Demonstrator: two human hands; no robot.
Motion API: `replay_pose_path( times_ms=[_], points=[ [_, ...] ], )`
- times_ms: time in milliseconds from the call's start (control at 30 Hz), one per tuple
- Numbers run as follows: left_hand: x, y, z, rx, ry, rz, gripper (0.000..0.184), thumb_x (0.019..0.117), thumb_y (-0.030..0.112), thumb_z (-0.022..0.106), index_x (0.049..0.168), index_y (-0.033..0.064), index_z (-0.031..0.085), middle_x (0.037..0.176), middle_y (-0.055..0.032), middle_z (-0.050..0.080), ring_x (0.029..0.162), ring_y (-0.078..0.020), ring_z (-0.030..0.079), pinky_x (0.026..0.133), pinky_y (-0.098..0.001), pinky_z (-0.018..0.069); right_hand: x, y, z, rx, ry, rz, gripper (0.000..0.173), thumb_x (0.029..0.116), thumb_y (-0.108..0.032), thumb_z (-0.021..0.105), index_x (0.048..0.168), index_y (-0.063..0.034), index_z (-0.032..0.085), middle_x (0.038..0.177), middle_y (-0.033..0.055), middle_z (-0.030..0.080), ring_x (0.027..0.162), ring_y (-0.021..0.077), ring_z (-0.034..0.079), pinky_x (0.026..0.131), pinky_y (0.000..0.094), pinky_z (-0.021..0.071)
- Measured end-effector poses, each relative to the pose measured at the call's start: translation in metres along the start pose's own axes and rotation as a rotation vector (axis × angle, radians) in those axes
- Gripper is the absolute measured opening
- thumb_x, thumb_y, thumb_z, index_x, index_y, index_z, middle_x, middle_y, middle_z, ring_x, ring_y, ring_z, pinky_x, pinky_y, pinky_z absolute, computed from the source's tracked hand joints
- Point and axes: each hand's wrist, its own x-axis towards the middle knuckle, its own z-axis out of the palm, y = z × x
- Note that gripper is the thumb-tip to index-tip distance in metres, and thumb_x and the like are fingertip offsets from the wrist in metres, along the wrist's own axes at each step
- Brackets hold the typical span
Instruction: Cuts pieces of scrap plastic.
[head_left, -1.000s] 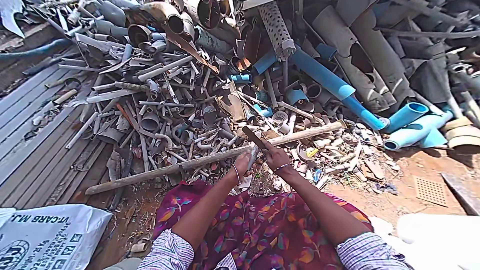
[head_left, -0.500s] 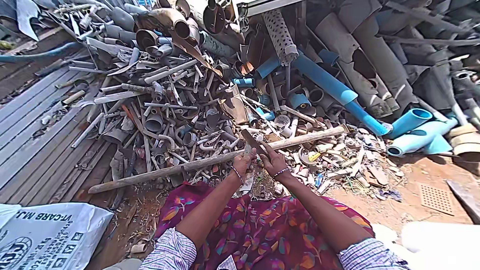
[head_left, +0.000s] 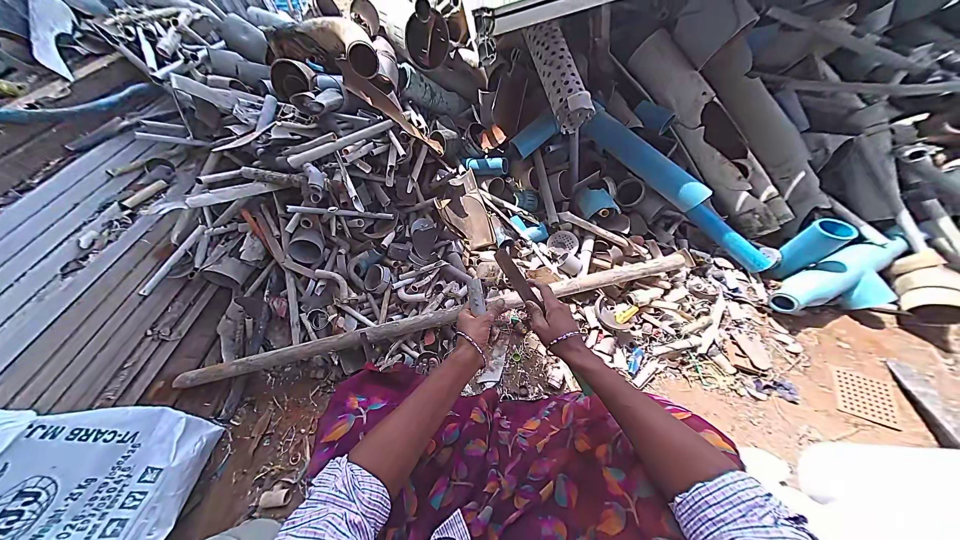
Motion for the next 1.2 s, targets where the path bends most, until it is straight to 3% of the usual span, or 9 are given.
replay_pose_path(
  times_ms=[133, 300, 367, 500, 667, 733, 833, 1067, 1200],
  points=[
    [0.004, -0.001, -0.001, -0.049, 0.054, 0.044, 0.027, 0.0956, 0.007, 0.071, 0.112, -0.0036, 0.053, 0.067, -0.0029, 0.053, 0.043, -0.0030, 0.043, 0.041, -0.0159, 0.0376, -0.008, -0.003, 0.013, -0.015, -0.072, -0.083, 0.049, 0.1089, -0.016, 0.046, 0.154, 0.0005, 0.040, 0.101, 0.0286, 0.070, 0.093, 0.0433, 0.068, 0.092, 0.0562, 0.0493],
    [0.003, -0.001, -0.001, 0.018, 0.044, 0.064, 0.035, 0.0921, 0.000, 0.073, 0.119, -0.0072, 0.052, 0.077, -0.0069, 0.056, 0.048, -0.0049, 0.045, 0.044, -0.0179, 0.0397, -0.004, -0.006, 0.009, -0.006, -0.021, -0.035, 0.046, 0.1091, -0.016, 0.045, 0.153, -0.0010, 0.042, 0.098, 0.0279, 0.069, 0.090, 0.0425, 0.068, 0.090, 0.0561, 0.0499],
    [0.002, 0.000, -0.002, 0.068, 0.012, 0.045, 0.036, 0.0944, 0.002, 0.071, 0.123, -0.0074, 0.051, 0.080, -0.0077, 0.057, 0.049, -0.0048, 0.045, 0.046, -0.0182, 0.0397, -0.003, -0.008, 0.001, -0.012, 0.035, -0.025, 0.043, 0.1101, -0.015, 0.044, 0.151, -0.0004, 0.046, 0.100, 0.0284, 0.069, 0.093, 0.0428, 0.068, 0.091, 0.0563, 0.0496],
    [0.003, -0.005, -0.004, 0.188, -0.109, 0.032, 0.030, 0.1030, 0.016, 0.063, 0.121, -0.0054, 0.055, 0.080, -0.0071, 0.065, 0.046, -0.0025, 0.044, 0.044, -0.0177, 0.0378, -0.005, -0.005, 0.001, -0.136, 0.094, -0.218, 0.040, 0.1067, -0.011, 0.049, 0.145, 0.0010, 0.055, 0.103, 0.0312, 0.072, 0.097, 0.0518, 0.070, 0.088, 0.0651, 0.0505],
    [-0.002, -0.008, -0.004, 0.262, -0.185, 0.082, 0.030, 0.1067, 0.022, 0.057, 0.117, -0.0055, 0.058, 0.074, -0.0031, 0.058, 0.052, -0.0046, 0.048, 0.051, -0.0198, 0.0429, -0.005, -0.005, 0.002, -0.189, 0.111, -0.295, 0.036, 0.1048, -0.006, 0.051, 0.138, 0.0040, 0.060, 0.105, 0.0318, 0.072, 0.097, 0.0533, 0.070, 0.086, 0.0656, 0.0511],
    [-0.003, -0.008, -0.005, 0.283, -0.233, 0.082, 0.032, 0.1060, 0.020, 0.058, 0.126, -0.0045, 0.051, 0.075, -0.0025, 0.052, 0.052, -0.0050, 0.045, 0.050, -0.0197, 0.0406, -0.002, -0.001, 0.003, -0.179, 0.137, -0.367, 0.036, 0.1035, -0.005, 0.052, 0.137, 0.0045, 0.061, 0.102, 0.0315, 0.073, 0.094, 0.0532, 0.071, 0.083, 0.0660, 0.0523],
    [-0.003, -0.009, -0.005, 0.254, -0.281, 0.077, 0.037, 0.1035, 0.016, 0.062, 0.130, -0.0034, 0.046, 0.076, -0.0030, 0.050, 0.051, -0.0052, 0.043, 0.048, -0.0196, 0.0394, 0.000, -0.001, 0.002, -0.192, 0.099, -0.359, 0.036, 0.1043, -0.006, 0.051, 0.138, 0.0031, 0.060, 0.101, 0.0316, 0.072, 0.094, 0.0535, 0.070, 0.083, 0.0662, 0.0518],
    [-0.007, -0.006, -0.010, 0.296, -0.308, 0.036, 0.031, 0.1021, 0.017, 0.064, 0.124, -0.0024, 0.055, 0.074, -0.0011, 0.050, 0.048, -0.0036, 0.040, 0.045, -0.0185, 0.0357, -0.006, -0.011, 0.008, -0.221, -0.028, -0.230, 0.043, 0.1073, -0.010, 0.044, 0.148, 0.0016, 0.051, 0.108, 0.0319, 0.071, 0.104, 0.0528, 0.068, 0.092, 0.0650, 0.0488],
    [-0.010, -0.004, -0.016, 0.321, -0.303, 0.010, 0.032, 0.1018, 0.019, 0.065, 0.126, -0.0006, 0.056, 0.075, -0.0007, 0.050, 0.048, -0.0029, 0.038, 0.045, -0.0181, 0.0347, -0.009, -0.009, 0.012, -0.255, -0.013, -0.315, 0.047, 0.1036, -0.004, 0.045, 0.150, -0.0010, 0.051, 0.109, 0.0302, 0.072, 0.099, 0.0517, 0.070, 0.088, 0.0653, 0.0509]
  ],
)
